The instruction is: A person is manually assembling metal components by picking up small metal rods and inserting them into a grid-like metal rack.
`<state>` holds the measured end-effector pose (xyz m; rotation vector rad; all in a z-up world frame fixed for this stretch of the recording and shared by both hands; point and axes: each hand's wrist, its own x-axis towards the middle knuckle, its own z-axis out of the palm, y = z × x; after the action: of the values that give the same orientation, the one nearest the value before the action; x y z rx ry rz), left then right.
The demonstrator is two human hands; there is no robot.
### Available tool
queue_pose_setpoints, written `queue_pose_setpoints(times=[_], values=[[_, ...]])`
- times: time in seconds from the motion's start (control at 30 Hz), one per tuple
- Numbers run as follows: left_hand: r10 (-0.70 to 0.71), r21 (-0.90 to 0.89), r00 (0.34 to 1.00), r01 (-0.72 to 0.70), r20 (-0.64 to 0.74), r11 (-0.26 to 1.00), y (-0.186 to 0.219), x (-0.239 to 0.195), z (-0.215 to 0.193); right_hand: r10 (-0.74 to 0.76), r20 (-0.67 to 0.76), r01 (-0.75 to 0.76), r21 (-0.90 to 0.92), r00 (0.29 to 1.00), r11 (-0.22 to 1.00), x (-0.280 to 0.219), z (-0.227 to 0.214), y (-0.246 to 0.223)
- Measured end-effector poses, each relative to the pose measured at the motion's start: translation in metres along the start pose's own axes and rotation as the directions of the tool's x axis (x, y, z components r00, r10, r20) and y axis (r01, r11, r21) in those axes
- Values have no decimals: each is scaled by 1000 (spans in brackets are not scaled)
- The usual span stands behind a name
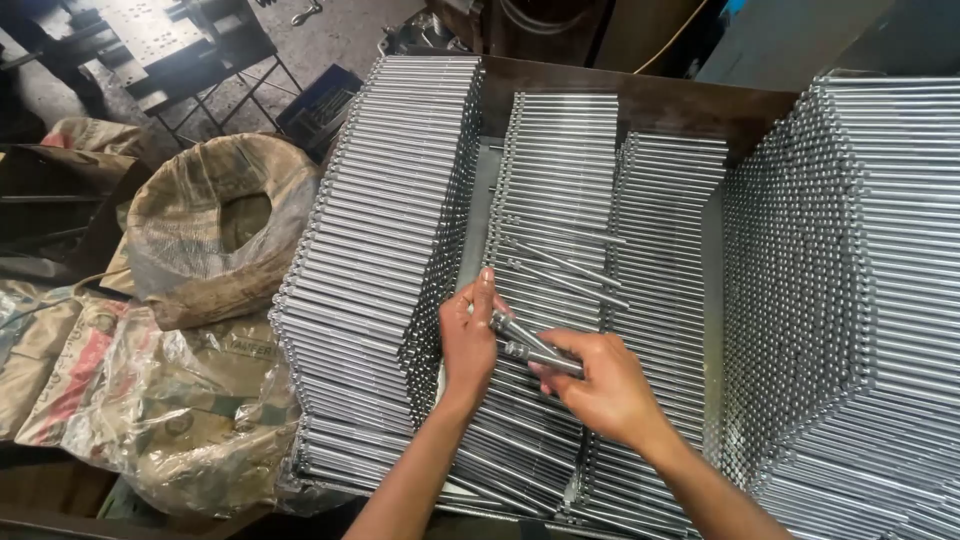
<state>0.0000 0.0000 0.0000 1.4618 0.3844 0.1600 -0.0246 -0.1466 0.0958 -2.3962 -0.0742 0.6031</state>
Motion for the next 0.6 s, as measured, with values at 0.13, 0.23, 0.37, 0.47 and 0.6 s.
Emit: queue_pose_setpoints(times=[0.13,0.23,0.37,0.47,0.6], values=[[-122,-174,984,144,128,974,-7,2,0,-268,13,254,281,963,926,16,5,24],[-46,-192,999,47,10,980,0,-4,1,-194,65,197,-42,979,980,7,-9,9],[75,-212,992,-94,-99,973,21,-4,-11,-245,14,235,-329,969,914,19,-19,15],[64,-229,995,-81,-80,970,33,-13,-13,-373,-109,244,-585,921,774,46,-5,58],[42,-208,997,-53,-60,977,43,-10,-13,-248,-44,217,-352,968,910,11,-10,15]])
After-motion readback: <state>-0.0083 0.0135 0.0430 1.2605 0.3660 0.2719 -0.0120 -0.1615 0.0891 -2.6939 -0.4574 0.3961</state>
